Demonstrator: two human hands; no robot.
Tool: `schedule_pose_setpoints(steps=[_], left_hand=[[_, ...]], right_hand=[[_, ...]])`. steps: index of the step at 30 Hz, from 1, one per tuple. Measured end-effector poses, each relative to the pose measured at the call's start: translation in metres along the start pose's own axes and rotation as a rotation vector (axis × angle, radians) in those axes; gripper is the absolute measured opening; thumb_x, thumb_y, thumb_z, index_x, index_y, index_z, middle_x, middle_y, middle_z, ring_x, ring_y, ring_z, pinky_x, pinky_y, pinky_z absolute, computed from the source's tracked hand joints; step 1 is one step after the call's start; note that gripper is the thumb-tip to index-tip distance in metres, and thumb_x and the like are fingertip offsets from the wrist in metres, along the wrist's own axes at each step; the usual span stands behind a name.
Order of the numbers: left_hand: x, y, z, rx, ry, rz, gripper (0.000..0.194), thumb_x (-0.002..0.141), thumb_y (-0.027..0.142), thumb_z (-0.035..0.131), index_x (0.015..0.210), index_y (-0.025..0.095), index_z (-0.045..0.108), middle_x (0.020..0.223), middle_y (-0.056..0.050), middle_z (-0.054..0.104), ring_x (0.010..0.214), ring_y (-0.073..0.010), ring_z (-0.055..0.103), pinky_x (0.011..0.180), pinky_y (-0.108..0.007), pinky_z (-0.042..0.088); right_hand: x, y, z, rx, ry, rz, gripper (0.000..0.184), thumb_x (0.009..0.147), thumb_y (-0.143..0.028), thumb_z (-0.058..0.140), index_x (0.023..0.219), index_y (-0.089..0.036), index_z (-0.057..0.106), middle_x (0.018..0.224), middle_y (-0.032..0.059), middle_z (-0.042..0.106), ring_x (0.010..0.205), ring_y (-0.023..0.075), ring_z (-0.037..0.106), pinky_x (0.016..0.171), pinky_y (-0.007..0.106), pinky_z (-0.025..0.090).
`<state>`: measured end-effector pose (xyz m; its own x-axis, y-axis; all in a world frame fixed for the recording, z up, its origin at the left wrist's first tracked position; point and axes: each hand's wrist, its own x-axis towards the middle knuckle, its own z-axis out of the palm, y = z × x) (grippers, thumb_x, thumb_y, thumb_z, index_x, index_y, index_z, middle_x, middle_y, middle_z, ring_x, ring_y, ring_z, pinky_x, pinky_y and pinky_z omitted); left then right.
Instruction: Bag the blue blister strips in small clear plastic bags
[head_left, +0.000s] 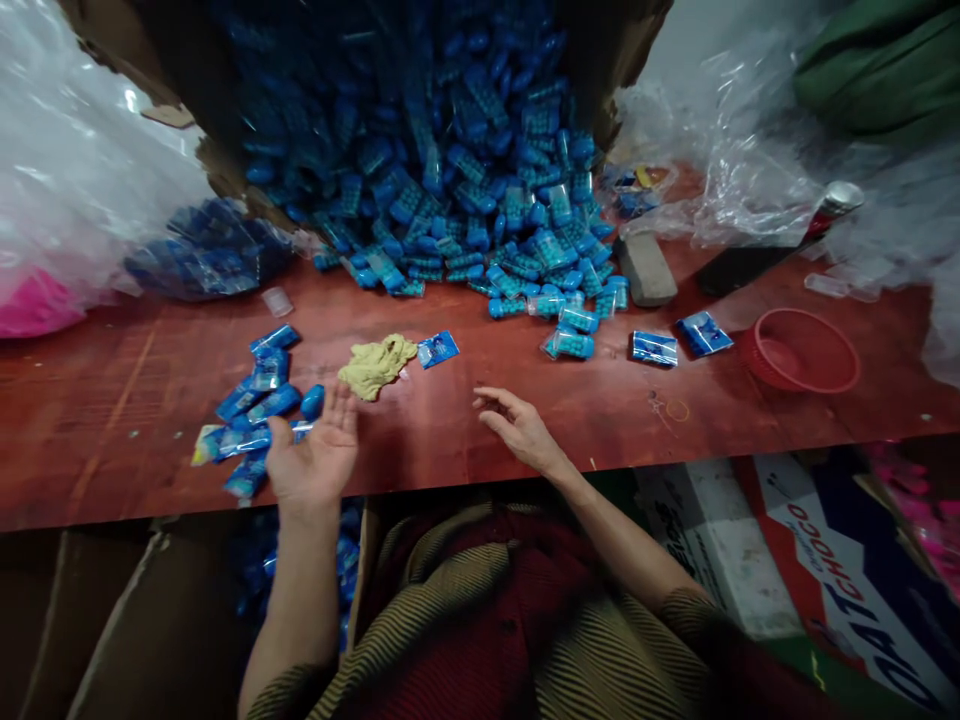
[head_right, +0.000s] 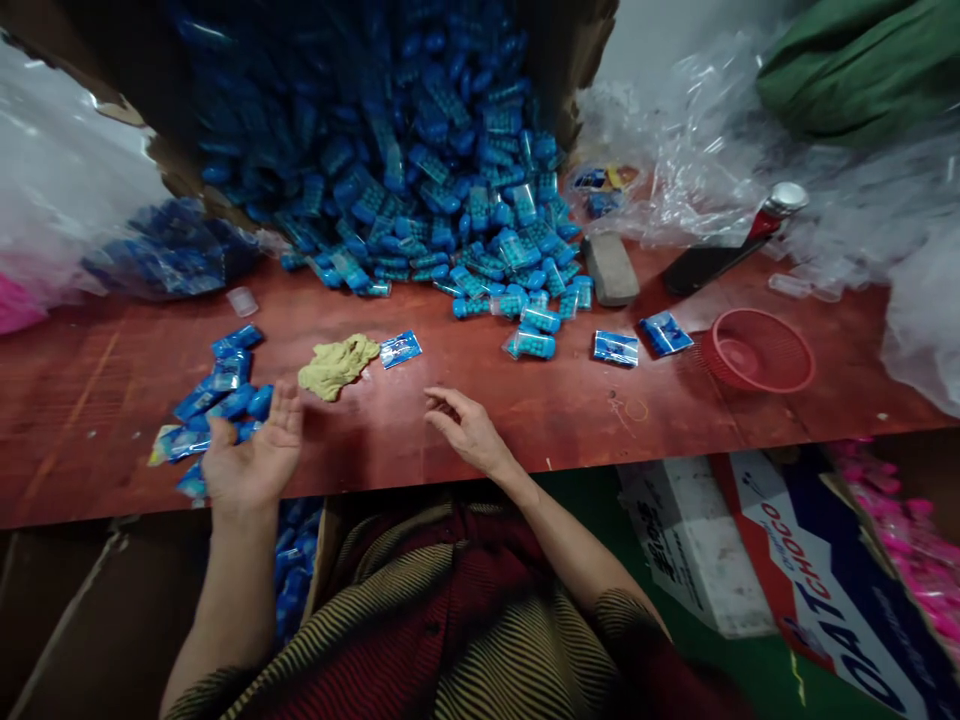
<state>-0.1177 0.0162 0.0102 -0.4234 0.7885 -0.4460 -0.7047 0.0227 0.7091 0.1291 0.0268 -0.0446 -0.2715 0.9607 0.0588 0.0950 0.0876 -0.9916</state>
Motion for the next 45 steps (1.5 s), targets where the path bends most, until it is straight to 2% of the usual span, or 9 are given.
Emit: schedule_pose_setpoints(steps=[3, 7, 11, 15, 20, 27, 35, 40, 45], left_hand=[[0.007, 0.009, -0.014, 0.086, 0.011, 0.019, 0.049, 0.088, 0.051, 0.032, 0.096, 0.013, 0.061, 0.094, -0.014, 0.069, 0.108, -0.0198, 0.059, 0.092, -0.032, 0.047], [0.005, -0.011, -0.010, 0.363, -0.049, 0.142, 0.025, 0.079, 0.037, 0.057, 0.096, 0.019, 0.059, 0.089, -0.007, 0.069, 0.094, -0.0196, 0.064, 0.090, -0.038, 0.048], [0.022, -0.028, -0.006, 0.885, 0.008, 0.633, 0.048, 0.078, 0.034, 0.058, 0.121, 0.015, 0.050, 0.130, -0.015, 0.052, 0.122, -0.0216, 0.048, 0.104, -0.035, 0.033], [0.045, -0.041, -0.009, 1.254, 0.001, 0.709, 0.062, 0.083, 0.037, 0.048, 0.135, 0.005, 0.035, 0.141, -0.024, 0.038, 0.131, -0.0270, 0.035, 0.108, -0.039, 0.026], [0.061, -0.061, -0.012, 1.484, -0.020, 0.702, 0.055, 0.088, 0.037, 0.035, 0.133, 0.006, 0.039, 0.141, -0.023, 0.036, 0.136, -0.0308, 0.026, 0.110, -0.047, 0.019], [0.065, -0.073, -0.007, 1.791, 0.114, 0.732, 0.060, 0.085, 0.039, 0.043, 0.136, 0.008, 0.038, 0.144, -0.027, 0.029, 0.135, -0.0431, 0.019, 0.102, -0.062, 0.019], [0.069, -0.061, -0.003, 1.843, 0.095, 0.798, 0.049, 0.085, 0.032, 0.042, 0.128, 0.010, 0.048, 0.134, -0.024, 0.043, 0.128, -0.0388, 0.032, 0.101, -0.055, 0.026], [0.068, -0.064, 0.003, 1.765, 0.113, 0.786, 0.059, 0.083, 0.033, 0.046, 0.134, 0.003, 0.039, 0.139, -0.029, 0.035, 0.134, -0.0406, 0.022, 0.104, -0.058, 0.019], [0.033, -0.081, 0.000, 1.571, -0.084, 0.923, 0.052, 0.086, 0.035, 0.042, 0.129, 0.006, 0.044, 0.132, -0.023, 0.047, 0.127, -0.0311, 0.038, 0.105, -0.048, 0.027]], right_hand=[[0.020, -0.006, 0.011, -0.181, 0.017, -0.070, 0.031, 0.086, -0.027, 0.051, 0.115, -0.020, 0.059, 0.097, 0.0052, 0.063, 0.086, 0.0147, 0.059, 0.083, 0.031, 0.047], [0.067, -0.023, 0.053, -0.584, -0.152, -0.240, 0.045, 0.087, -0.032, 0.053, 0.130, -0.017, 0.048, 0.133, 0.0141, 0.048, 0.125, 0.0236, 0.042, 0.105, 0.040, 0.032], [0.116, -0.025, 0.104, -0.874, -0.313, -0.219, 0.068, 0.085, -0.045, 0.054, 0.140, -0.010, 0.032, 0.148, 0.0212, 0.027, 0.137, 0.0336, 0.021, 0.109, 0.054, 0.016], [0.133, -0.006, 0.127, -0.972, -0.336, -0.234, 0.053, 0.092, -0.033, 0.044, 0.135, -0.004, 0.035, 0.143, 0.0224, 0.036, 0.134, 0.0303, 0.028, 0.109, 0.049, 0.018], [0.123, 0.009, 0.095, -0.919, -0.484, -0.375, 0.043, 0.092, -0.023, 0.041, 0.135, -0.019, 0.040, 0.143, 0.0103, 0.040, 0.132, 0.0241, 0.032, 0.108, 0.045, 0.022], [0.133, 0.009, 0.022, -1.105, -0.224, -0.121, 0.033, 0.092, -0.028, 0.045, 0.122, -0.021, 0.054, 0.129, 0.0117, 0.050, 0.118, 0.0278, 0.039, 0.093, 0.045, 0.033], [0.084, 0.014, 0.017, -1.211, -0.163, -0.140, 0.031, 0.096, -0.024, 0.032, 0.100, -0.018, 0.062, 0.102, 0.0105, 0.058, 0.093, 0.0227, 0.044, 0.075, 0.034, 0.031], [0.053, 0.010, 0.011, -1.220, -0.127, -0.055, 0.031, 0.095, -0.025, 0.032, 0.099, -0.020, 0.063, 0.097, 0.0099, 0.059, 0.089, 0.0222, 0.046, 0.075, 0.034, 0.030], [0.039, 0.007, 0.017, -1.206, -0.151, -0.023, 0.027, 0.095, -0.026, 0.036, 0.107, -0.022, 0.060, 0.100, 0.0080, 0.059, 0.092, 0.0212, 0.047, 0.076, 0.033, 0.030]])
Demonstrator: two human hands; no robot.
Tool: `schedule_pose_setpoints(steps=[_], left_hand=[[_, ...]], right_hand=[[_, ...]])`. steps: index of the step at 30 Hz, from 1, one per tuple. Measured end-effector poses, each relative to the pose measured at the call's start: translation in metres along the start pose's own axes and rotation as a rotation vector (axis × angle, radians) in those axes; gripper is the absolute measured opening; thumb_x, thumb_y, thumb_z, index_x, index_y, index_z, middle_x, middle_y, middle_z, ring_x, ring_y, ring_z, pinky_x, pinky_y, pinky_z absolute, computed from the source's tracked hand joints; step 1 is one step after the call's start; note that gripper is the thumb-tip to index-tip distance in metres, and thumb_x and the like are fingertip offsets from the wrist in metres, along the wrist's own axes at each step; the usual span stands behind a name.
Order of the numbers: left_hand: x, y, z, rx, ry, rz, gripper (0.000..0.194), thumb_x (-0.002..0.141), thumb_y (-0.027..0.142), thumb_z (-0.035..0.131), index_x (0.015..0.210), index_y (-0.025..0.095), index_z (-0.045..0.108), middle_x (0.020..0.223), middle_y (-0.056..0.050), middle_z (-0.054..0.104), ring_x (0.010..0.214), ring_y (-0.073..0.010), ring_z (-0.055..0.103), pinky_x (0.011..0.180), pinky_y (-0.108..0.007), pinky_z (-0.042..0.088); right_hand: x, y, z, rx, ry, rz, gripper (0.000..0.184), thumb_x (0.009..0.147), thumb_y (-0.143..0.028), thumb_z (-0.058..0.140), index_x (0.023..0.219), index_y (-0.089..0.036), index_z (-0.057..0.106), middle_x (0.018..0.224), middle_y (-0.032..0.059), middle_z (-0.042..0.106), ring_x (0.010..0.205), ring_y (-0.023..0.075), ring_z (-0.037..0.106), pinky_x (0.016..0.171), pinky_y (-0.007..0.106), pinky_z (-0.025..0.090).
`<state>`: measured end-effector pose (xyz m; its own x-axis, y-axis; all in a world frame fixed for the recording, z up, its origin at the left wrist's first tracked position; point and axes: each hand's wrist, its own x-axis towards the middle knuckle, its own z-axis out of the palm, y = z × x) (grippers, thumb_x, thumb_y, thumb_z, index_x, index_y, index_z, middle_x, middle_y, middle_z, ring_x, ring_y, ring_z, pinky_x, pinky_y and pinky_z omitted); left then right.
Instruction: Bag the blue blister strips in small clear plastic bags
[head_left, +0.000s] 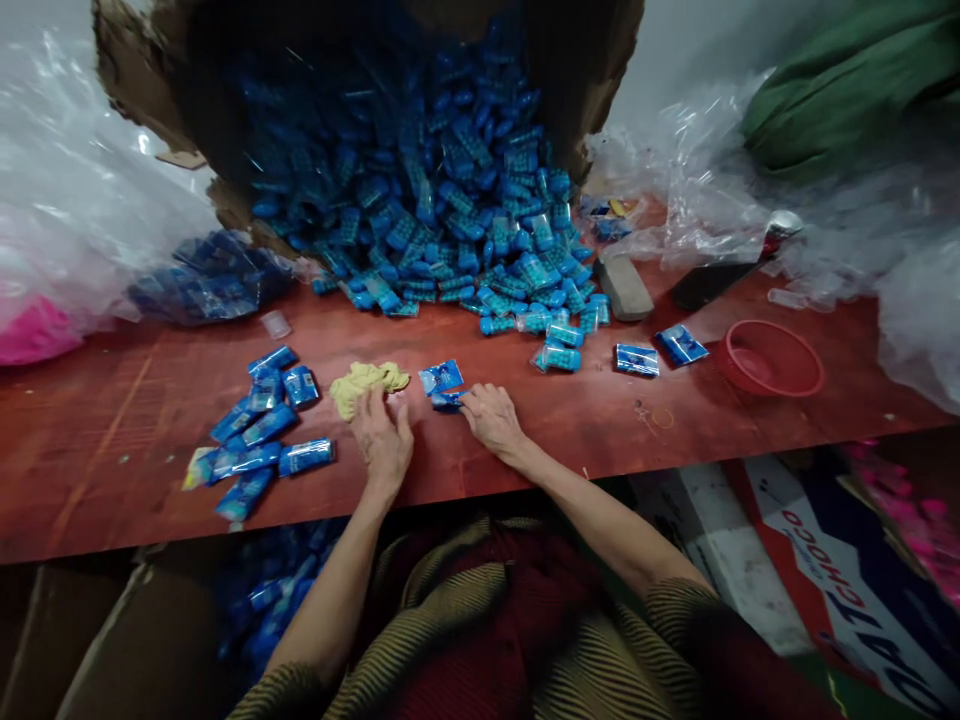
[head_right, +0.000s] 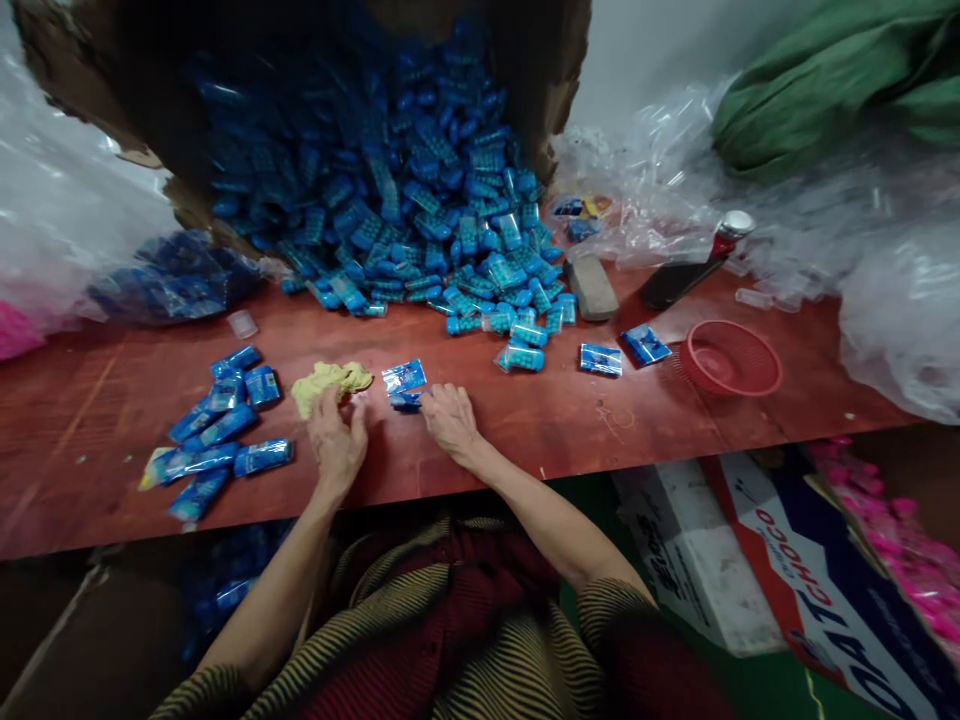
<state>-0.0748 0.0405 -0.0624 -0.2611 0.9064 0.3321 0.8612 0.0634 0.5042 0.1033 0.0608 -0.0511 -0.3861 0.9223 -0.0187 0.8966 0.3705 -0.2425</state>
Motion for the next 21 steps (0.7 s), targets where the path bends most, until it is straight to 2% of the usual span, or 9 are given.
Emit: schedule_pose_setpoints(steps=[2, 5, 9, 12, 15, 18, 21], left_hand=[[-0.012, 0.008, 0.000, -0.038, -0.010, 0.057, 0.050, 0.086, 0.035, 0.042, 0.127, 0.007, 0.047, 0.128, -0.021, 0.052, 0.123, -0.0286, 0.044, 0.104, -0.044, 0.031], [-0.013, 0.012, 0.001, 0.050, -0.039, 0.081, 0.054, 0.085, 0.038, 0.045, 0.131, 0.008, 0.045, 0.136, -0.021, 0.045, 0.131, -0.0324, 0.033, 0.106, -0.049, 0.025], [0.011, 0.002, 0.005, 0.206, -0.136, 0.039, 0.058, 0.087, 0.038, 0.041, 0.137, 0.008, 0.039, 0.145, -0.021, 0.033, 0.136, -0.0394, 0.020, 0.105, -0.059, 0.019], [0.029, -0.006, 0.013, 0.295, -0.211, 0.031, 0.057, 0.086, 0.040, 0.041, 0.134, 0.010, 0.044, 0.146, -0.023, 0.030, 0.136, -0.0429, 0.014, 0.103, -0.063, 0.016], [0.041, -0.007, 0.022, 0.343, -0.237, 0.038, 0.052, 0.087, 0.040, 0.040, 0.131, 0.013, 0.049, 0.146, -0.022, 0.031, 0.137, -0.0438, 0.012, 0.103, -0.065, 0.014], [0.049, -0.007, 0.029, 0.332, -0.235, 0.059, 0.049, 0.088, 0.037, 0.037, 0.131, 0.016, 0.048, 0.146, -0.019, 0.032, 0.137, -0.0423, 0.014, 0.103, -0.064, 0.014], [0.054, -0.009, 0.030, 0.295, -0.232, 0.063, 0.049, 0.087, 0.035, 0.038, 0.132, 0.016, 0.048, 0.146, -0.017, 0.034, 0.137, -0.0415, 0.016, 0.104, -0.063, 0.015]], right_hand=[[-0.001, -0.002, -0.004, 0.000, -0.008, -0.016, 0.026, 0.093, -0.028, 0.042, 0.114, -0.022, 0.057, 0.105, 0.0079, 0.058, 0.093, 0.0220, 0.047, 0.077, 0.033, 0.031], [0.003, -0.001, -0.014, 0.014, -0.050, -0.047, 0.033, 0.090, -0.033, 0.049, 0.121, -0.024, 0.053, 0.108, 0.0079, 0.057, 0.094, 0.0230, 0.048, 0.075, 0.033, 0.032], [0.027, 0.000, -0.023, 0.049, -0.045, -0.030, 0.029, 0.093, -0.030, 0.040, 0.117, -0.028, 0.055, 0.108, 0.0058, 0.058, 0.094, 0.0218, 0.048, 0.076, 0.033, 0.033], [0.052, -0.003, -0.020, 0.026, -0.031, 0.004, 0.030, 0.094, -0.024, 0.035, 0.113, -0.025, 0.058, 0.111, 0.0074, 0.056, 0.099, 0.0235, 0.047, 0.078, 0.035, 0.033], [0.065, -0.003, -0.016, 0.016, -0.059, 0.030, 0.030, 0.094, -0.023, 0.035, 0.111, -0.024, 0.060, 0.114, 0.0093, 0.055, 0.104, 0.0248, 0.044, 0.082, 0.037, 0.033], [0.059, 0.002, -0.018, 0.063, -0.057, 0.073, 0.031, 0.094, -0.028, 0.037, 0.118, -0.026, 0.057, 0.115, 0.0089, 0.054, 0.103, 0.0241, 0.045, 0.083, 0.037, 0.033], [0.040, 0.005, -0.022, 0.081, 0.022, 0.050, 0.034, 0.093, -0.034, 0.041, 0.125, -0.027, 0.051, 0.116, 0.0082, 0.054, 0.102, 0.0241, 0.046, 0.083, 0.036, 0.033]])
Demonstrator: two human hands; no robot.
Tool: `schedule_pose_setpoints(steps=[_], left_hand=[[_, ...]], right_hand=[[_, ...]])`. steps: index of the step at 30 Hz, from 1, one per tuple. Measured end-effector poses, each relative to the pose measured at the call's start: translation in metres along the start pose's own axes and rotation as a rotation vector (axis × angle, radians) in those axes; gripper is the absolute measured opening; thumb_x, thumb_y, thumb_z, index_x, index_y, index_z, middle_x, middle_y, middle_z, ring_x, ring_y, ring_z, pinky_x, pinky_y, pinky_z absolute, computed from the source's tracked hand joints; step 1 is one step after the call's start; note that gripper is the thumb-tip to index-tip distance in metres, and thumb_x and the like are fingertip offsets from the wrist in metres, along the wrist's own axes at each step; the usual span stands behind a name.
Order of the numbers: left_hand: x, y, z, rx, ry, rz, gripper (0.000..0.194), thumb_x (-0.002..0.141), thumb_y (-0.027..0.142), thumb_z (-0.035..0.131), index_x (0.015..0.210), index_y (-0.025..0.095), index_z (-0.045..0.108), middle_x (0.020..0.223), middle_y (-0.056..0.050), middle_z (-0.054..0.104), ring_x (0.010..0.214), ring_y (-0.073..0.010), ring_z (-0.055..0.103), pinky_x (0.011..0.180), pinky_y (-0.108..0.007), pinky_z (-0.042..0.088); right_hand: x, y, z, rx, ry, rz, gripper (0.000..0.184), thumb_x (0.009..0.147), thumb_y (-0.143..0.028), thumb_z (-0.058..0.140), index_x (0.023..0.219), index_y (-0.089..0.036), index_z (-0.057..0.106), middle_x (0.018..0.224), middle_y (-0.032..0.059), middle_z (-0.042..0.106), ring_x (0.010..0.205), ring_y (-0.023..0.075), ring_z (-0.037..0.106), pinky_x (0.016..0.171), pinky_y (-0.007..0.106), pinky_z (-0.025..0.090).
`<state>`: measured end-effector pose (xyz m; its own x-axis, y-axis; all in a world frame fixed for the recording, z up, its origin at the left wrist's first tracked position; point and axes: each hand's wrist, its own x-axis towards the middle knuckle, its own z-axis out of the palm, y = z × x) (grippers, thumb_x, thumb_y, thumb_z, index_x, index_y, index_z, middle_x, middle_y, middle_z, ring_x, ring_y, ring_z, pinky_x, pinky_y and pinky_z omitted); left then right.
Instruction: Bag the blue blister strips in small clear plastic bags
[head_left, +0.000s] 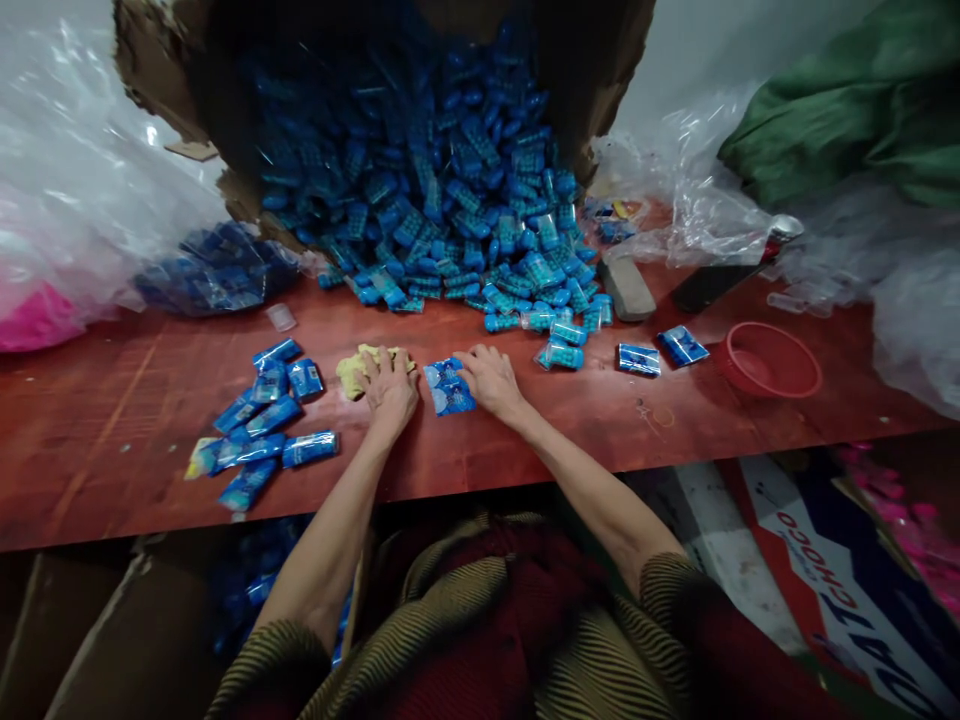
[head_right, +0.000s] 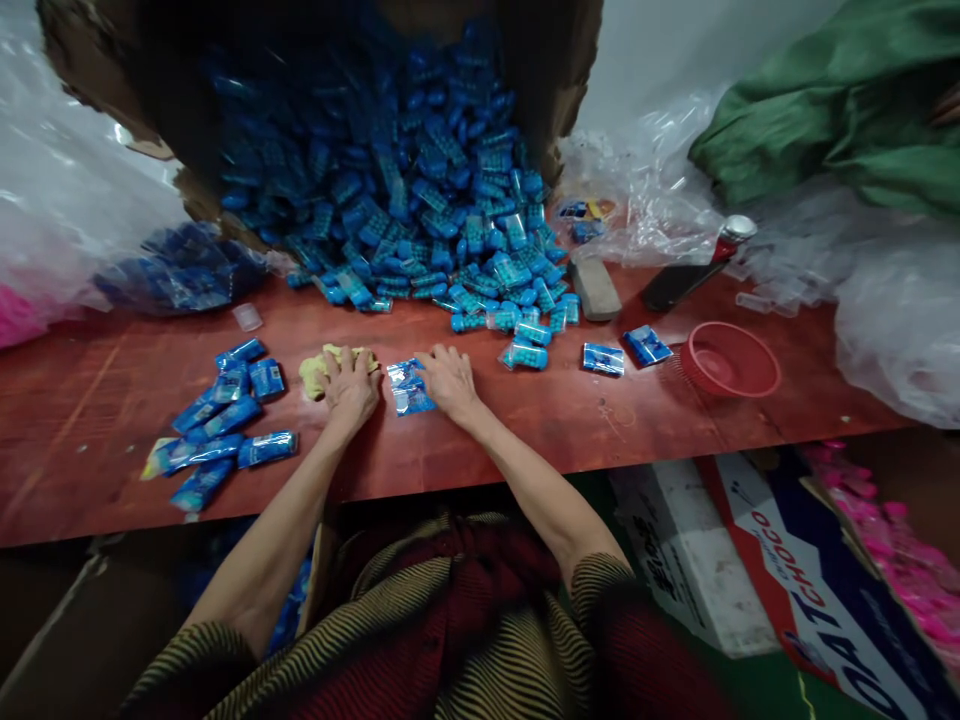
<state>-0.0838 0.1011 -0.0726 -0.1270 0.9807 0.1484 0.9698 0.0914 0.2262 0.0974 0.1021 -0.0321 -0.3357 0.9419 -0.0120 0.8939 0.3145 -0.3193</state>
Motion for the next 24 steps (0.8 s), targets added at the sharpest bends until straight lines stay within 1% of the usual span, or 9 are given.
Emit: schedule_pose_setpoints(steps=[3, 6, 9, 10, 12, 14, 16, 19, 24], left_hand=[[-0.006, -0.002, -0.005, -0.072, 0.025, -0.003, 0.050, 0.086, 0.033, 0.041, 0.132, 0.014, 0.048, 0.146, -0.018, 0.035, 0.136, -0.0416, 0.017, 0.104, -0.063, 0.015], [-0.025, 0.003, -0.014, -0.214, 0.149, -0.009, 0.048, 0.085, 0.031, 0.045, 0.129, 0.011, 0.050, 0.144, -0.019, 0.037, 0.136, -0.0394, 0.019, 0.106, -0.060, 0.017], [-0.052, 0.014, -0.021, -0.510, 0.230, -0.001, 0.040, 0.084, 0.031, 0.046, 0.119, 0.013, 0.055, 0.131, -0.018, 0.051, 0.126, -0.0310, 0.040, 0.104, -0.049, 0.030], [-0.062, 0.018, -0.022, -0.647, 0.208, -0.036, 0.038, 0.084, 0.032, 0.047, 0.115, 0.014, 0.057, 0.124, -0.017, 0.056, 0.117, -0.0278, 0.050, 0.099, -0.045, 0.037], [-0.079, 0.027, -0.024, -0.948, 0.100, -0.230, 0.035, 0.081, 0.037, 0.052, 0.108, 0.016, 0.057, 0.105, -0.013, 0.064, 0.088, -0.0212, 0.063, 0.080, -0.037, 0.050], [-0.090, 0.036, -0.027, -1.252, -0.050, -0.493, 0.040, 0.074, 0.041, 0.061, 0.105, 0.016, 0.055, 0.090, -0.008, 0.064, 0.065, -0.0149, 0.062, 0.059, -0.028, 0.050], [-0.094, 0.046, -0.030, -1.519, -0.196, -0.652, 0.047, 0.067, 0.043, 0.068, 0.102, 0.016, 0.053, 0.083, -0.004, 0.063, 0.058, -0.0120, 0.061, 0.051, -0.023, 0.047], [-0.091, 0.057, -0.036, -1.751, -0.285, -0.692, 0.047, 0.059, 0.041, 0.075, 0.093, 0.016, 0.055, 0.079, -0.002, 0.064, 0.061, -0.0115, 0.062, 0.052, -0.021, 0.047], [-0.085, 0.062, -0.038, -1.888, -0.225, -0.700, 0.038, 0.057, 0.034, 0.079, 0.081, 0.016, 0.056, 0.071, 0.001, 0.065, 0.057, -0.0096, 0.060, 0.052, -0.020, 0.047]], right_hand=[[-0.024, -0.001, 0.006, -0.050, 0.009, -0.115, 0.033, 0.090, -0.035, 0.047, 0.122, -0.026, 0.054, 0.118, 0.0088, 0.055, 0.102, 0.0245, 0.045, 0.082, 0.035, 0.033], [-0.040, -0.003, 0.022, -0.091, 0.032, -0.137, 0.026, 0.092, -0.029, 0.044, 0.112, -0.025, 0.061, 0.117, 0.0090, 0.057, 0.101, 0.0237, 0.045, 0.082, 0.035, 0.031], [-0.043, -0.003, 0.034, -0.079, 0.081, -0.089, 0.029, 0.094, -0.025, 0.038, 0.105, -0.026, 0.065, 0.111, 0.0078, 0.060, 0.097, 0.0221, 0.046, 0.080, 0.035, 0.030], [-0.043, -0.002, 0.035, -0.069, 0.088, -0.080, 0.029, 0.094, -0.025, 0.038, 0.103, -0.026, 0.066, 0.109, 0.0073, 0.061, 0.095, 0.0218, 0.046, 0.079, 0.035, 0.030], [-0.042, -0.001, 0.035, -0.041, 0.110, -0.065, 0.028, 0.094, -0.027, 0.041, 0.102, -0.026, 0.067, 0.106, 0.0063, 0.063, 0.093, 0.0214, 0.047, 0.077, 0.034, 0.030], [-0.044, -0.002, 0.031, -0.001, 0.162, -0.043, 0.026, 0.092, -0.029, 0.044, 0.102, -0.026, 0.068, 0.105, 0.0056, 0.064, 0.092, 0.0212, 0.048, 0.077, 0.033, 0.031], [-0.049, -0.007, 0.024, 0.037, 0.235, -0.039, 0.025, 0.092, -0.030, 0.046, 0.104, -0.027, 0.068, 0.104, 0.0058, 0.064, 0.092, 0.0208, 0.048, 0.078, 0.033, 0.031], [-0.062, -0.018, 0.014, 0.089, 0.325, -0.094, 0.026, 0.093, -0.029, 0.044, 0.104, -0.027, 0.068, 0.104, 0.0063, 0.065, 0.093, 0.0204, 0.049, 0.080, 0.034, 0.032], [-0.073, -0.024, 0.007, 0.378, 0.340, -0.105, 0.025, 0.090, -0.028, 0.049, 0.107, -0.024, 0.067, 0.105, 0.0066, 0.064, 0.097, 0.0198, 0.052, 0.085, 0.033, 0.037]])
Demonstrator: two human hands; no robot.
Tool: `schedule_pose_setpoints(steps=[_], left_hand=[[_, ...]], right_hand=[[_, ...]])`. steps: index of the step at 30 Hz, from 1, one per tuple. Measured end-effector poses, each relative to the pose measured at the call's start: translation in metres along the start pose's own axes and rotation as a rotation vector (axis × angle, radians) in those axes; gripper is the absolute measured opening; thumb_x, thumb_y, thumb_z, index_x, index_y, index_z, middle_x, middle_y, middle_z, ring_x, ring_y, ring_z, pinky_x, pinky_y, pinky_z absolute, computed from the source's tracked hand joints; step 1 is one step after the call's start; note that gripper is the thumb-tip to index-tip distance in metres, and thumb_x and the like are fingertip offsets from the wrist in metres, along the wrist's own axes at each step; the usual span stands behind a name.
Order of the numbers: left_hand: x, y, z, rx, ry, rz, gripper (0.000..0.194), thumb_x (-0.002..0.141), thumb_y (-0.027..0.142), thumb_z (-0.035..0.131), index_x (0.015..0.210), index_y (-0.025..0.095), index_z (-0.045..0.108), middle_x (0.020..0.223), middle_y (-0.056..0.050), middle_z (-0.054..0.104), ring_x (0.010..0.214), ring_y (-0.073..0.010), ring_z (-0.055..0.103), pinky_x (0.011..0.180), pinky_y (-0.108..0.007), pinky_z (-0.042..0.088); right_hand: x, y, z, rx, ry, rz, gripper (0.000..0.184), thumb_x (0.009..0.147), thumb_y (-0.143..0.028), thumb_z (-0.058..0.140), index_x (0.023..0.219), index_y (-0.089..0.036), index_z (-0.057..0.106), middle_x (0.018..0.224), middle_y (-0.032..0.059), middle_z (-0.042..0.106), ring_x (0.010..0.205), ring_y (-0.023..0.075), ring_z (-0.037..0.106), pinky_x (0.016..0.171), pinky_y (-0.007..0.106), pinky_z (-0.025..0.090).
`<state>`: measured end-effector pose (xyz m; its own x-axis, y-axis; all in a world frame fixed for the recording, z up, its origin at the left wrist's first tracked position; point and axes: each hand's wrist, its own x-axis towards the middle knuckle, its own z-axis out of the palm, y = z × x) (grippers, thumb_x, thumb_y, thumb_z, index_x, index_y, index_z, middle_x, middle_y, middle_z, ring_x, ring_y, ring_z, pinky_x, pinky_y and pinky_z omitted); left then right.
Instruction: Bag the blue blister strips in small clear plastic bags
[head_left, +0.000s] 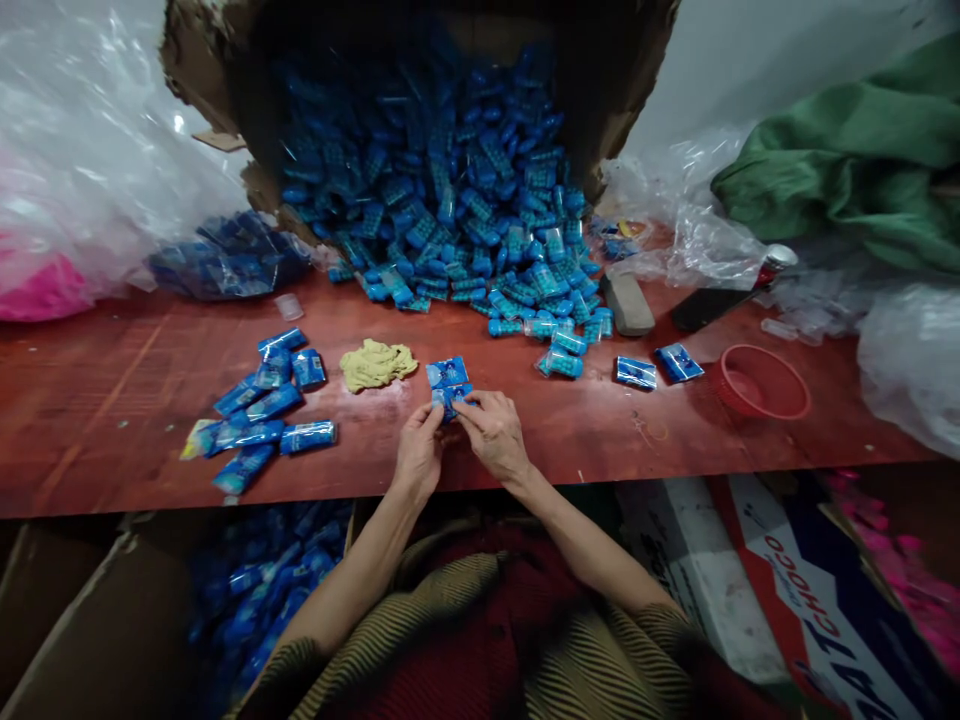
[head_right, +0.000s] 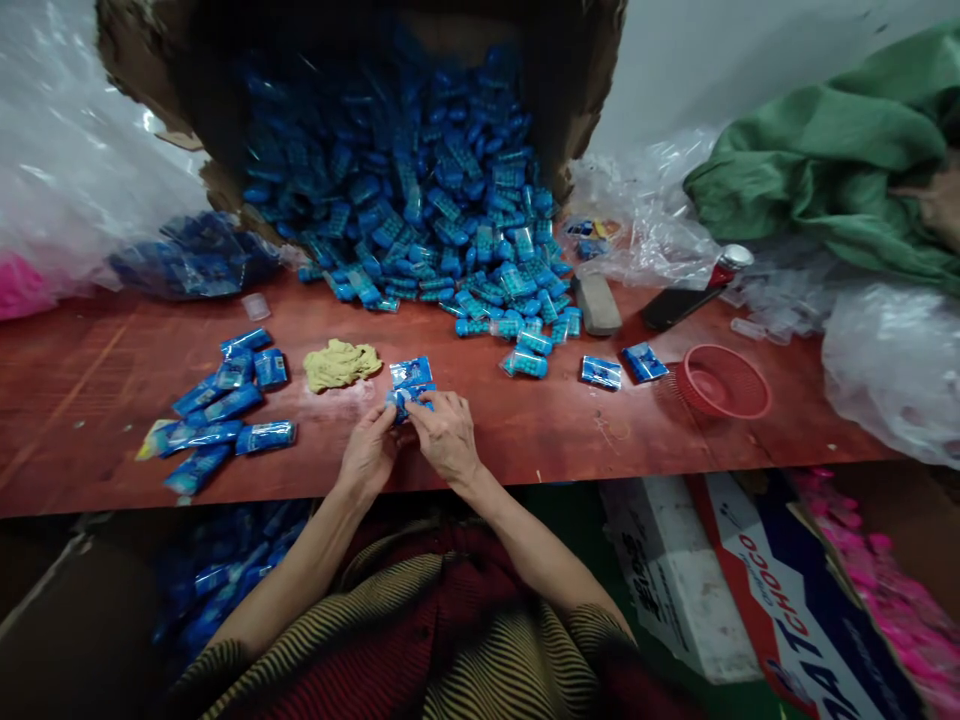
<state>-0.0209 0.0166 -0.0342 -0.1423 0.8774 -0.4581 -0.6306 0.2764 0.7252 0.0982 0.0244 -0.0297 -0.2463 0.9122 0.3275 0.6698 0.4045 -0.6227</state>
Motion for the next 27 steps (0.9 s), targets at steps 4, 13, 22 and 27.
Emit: schedule_pose_setpoints(steps=[4, 13, 22, 27], left_hand=[[-0.002, 0.001, 0.000, -0.005, -0.004, -0.008, 0.034, 0.058, 0.031, 0.077, 0.080, 0.015, 0.056, 0.070, -0.001, 0.067, 0.055, -0.0111, 0.061, 0.052, -0.022, 0.048], [-0.004, -0.004, 0.002, 0.102, -0.032, 0.073, 0.032, 0.056, 0.031, 0.077, 0.077, 0.011, 0.063, 0.061, -0.001, 0.064, 0.048, -0.0086, 0.055, 0.047, -0.020, 0.042], [0.002, -0.007, 0.015, 0.121, 0.142, 0.136, 0.030, 0.054, 0.033, 0.076, 0.067, 0.012, 0.061, 0.050, 0.003, 0.059, 0.041, -0.0092, 0.052, 0.045, -0.022, 0.043], [0.005, 0.000, 0.020, 0.089, 0.065, 0.076, 0.030, 0.053, 0.033, 0.077, 0.068, 0.012, 0.061, 0.051, 0.002, 0.059, 0.039, -0.0077, 0.050, 0.042, -0.020, 0.042]], right_hand=[[0.005, 0.009, 0.003, 0.527, 0.027, 0.319, 0.042, 0.079, -0.029, 0.060, 0.119, -0.021, 0.057, 0.108, 0.0069, 0.061, 0.091, 0.0163, 0.057, 0.081, 0.029, 0.046], [0.014, 0.005, 0.015, 1.029, -0.010, 0.606, 0.019, 0.067, -0.034, 0.063, 0.068, -0.016, 0.061, 0.060, -0.0039, 0.058, 0.054, 0.0089, 0.048, 0.058, 0.023, 0.044], [0.013, -0.001, 0.027, 0.824, 0.083, 0.554, 0.023, 0.076, -0.038, 0.054, 0.066, -0.017, 0.054, 0.059, -0.0047, 0.052, 0.054, 0.0087, 0.044, 0.052, 0.020, 0.038], [0.018, -0.002, 0.019, 0.759, 0.100, 0.557, 0.028, 0.079, -0.042, 0.050, 0.063, -0.019, 0.047, 0.056, -0.0057, 0.047, 0.051, 0.0085, 0.042, 0.048, 0.020, 0.034]])
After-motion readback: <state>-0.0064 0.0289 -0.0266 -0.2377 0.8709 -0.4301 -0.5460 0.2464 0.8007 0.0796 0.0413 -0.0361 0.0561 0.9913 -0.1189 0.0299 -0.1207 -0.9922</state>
